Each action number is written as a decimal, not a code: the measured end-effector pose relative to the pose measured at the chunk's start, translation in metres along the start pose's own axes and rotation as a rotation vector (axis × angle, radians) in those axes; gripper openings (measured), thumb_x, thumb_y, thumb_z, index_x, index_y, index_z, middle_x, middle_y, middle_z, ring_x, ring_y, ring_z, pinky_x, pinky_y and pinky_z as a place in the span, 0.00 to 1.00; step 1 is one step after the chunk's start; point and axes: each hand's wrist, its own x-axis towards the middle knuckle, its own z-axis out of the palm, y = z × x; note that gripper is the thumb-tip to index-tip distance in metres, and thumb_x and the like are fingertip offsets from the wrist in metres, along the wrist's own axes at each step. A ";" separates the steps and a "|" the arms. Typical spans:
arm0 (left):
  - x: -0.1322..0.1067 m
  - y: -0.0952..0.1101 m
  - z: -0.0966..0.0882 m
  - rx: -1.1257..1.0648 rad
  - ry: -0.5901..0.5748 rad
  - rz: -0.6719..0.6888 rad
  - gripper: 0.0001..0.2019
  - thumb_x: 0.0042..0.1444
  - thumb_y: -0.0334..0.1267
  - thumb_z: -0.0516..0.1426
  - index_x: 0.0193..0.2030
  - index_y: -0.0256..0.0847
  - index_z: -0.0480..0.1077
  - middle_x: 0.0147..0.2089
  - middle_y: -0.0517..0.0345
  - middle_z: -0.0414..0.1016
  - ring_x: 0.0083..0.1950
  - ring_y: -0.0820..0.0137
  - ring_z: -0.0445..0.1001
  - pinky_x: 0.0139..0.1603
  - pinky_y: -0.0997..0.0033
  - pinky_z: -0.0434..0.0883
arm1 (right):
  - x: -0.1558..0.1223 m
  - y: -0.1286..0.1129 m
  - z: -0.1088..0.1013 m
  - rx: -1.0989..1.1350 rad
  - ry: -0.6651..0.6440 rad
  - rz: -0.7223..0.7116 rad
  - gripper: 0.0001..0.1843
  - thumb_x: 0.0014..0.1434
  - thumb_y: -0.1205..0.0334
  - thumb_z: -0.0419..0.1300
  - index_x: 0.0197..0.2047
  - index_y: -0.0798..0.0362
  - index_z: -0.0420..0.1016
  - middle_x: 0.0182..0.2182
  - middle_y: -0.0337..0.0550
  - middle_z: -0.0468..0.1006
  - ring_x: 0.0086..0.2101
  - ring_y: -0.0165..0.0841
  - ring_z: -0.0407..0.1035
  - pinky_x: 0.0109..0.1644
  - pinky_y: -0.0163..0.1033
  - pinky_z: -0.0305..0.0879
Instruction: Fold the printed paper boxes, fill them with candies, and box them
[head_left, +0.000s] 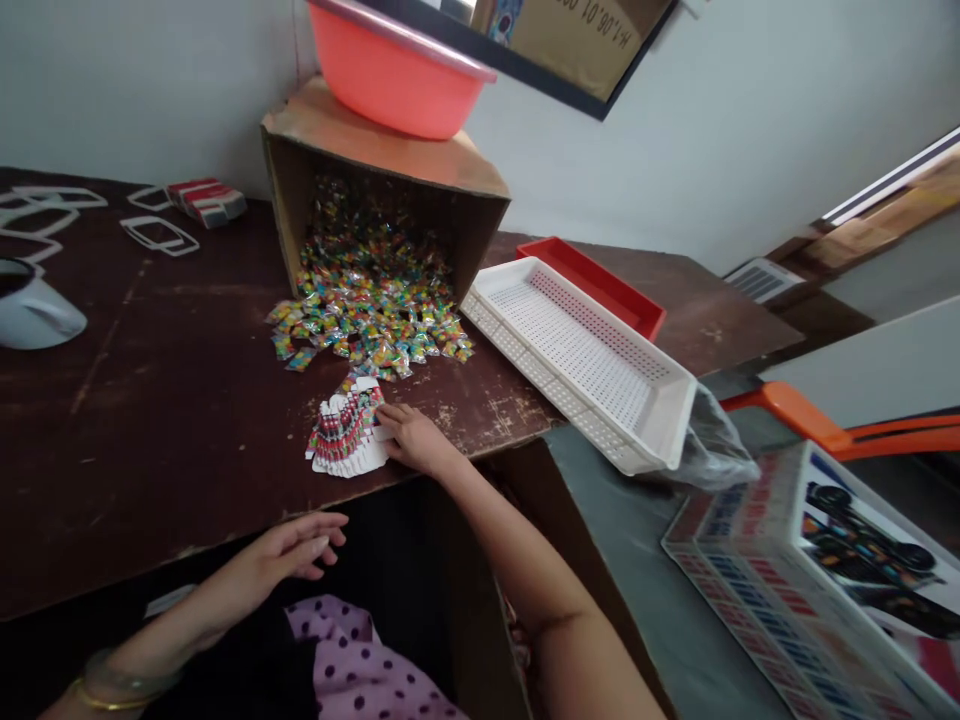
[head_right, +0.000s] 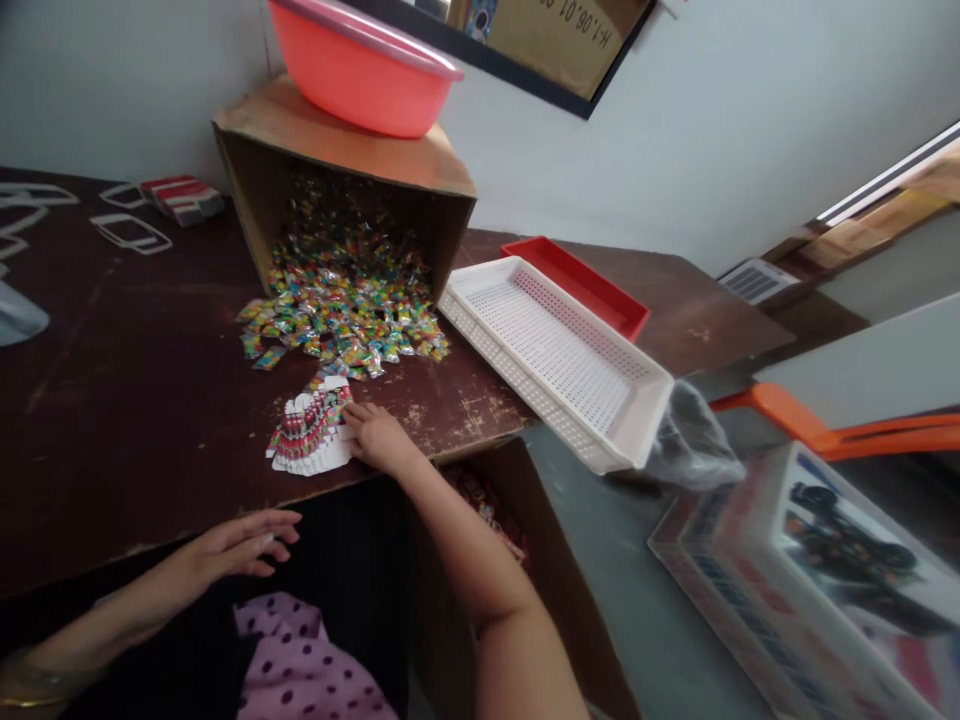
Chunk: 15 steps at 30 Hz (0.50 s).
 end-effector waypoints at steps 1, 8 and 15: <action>-0.001 0.000 -0.002 -0.011 0.009 -0.001 0.22 0.55 0.53 0.63 0.52 0.44 0.78 0.47 0.47 0.81 0.48 0.54 0.77 0.49 0.55 0.74 | 0.004 -0.001 0.000 0.000 0.005 -0.007 0.18 0.56 0.72 0.61 0.51 0.61 0.77 0.54 0.52 0.76 0.52 0.37 0.70 0.60 0.43 0.60; 0.005 -0.001 0.001 -0.517 0.054 0.062 0.20 0.57 0.52 0.61 0.51 0.44 0.78 0.52 0.48 0.82 0.56 0.52 0.74 0.57 0.53 0.70 | -0.064 -0.083 0.036 0.038 0.069 -0.236 0.18 0.61 0.62 0.60 0.54 0.50 0.73 0.49 0.50 0.79 0.49 0.42 0.71 0.55 0.50 0.64; -0.004 -0.004 0.007 -0.164 0.122 -0.035 0.13 0.50 0.48 0.66 0.36 0.40 0.81 0.36 0.55 0.84 0.46 0.53 0.77 0.52 0.60 0.70 | -0.053 -0.110 0.042 0.284 0.259 -0.012 0.17 0.61 0.57 0.64 0.53 0.50 0.74 0.52 0.49 0.76 0.52 0.39 0.65 0.57 0.47 0.62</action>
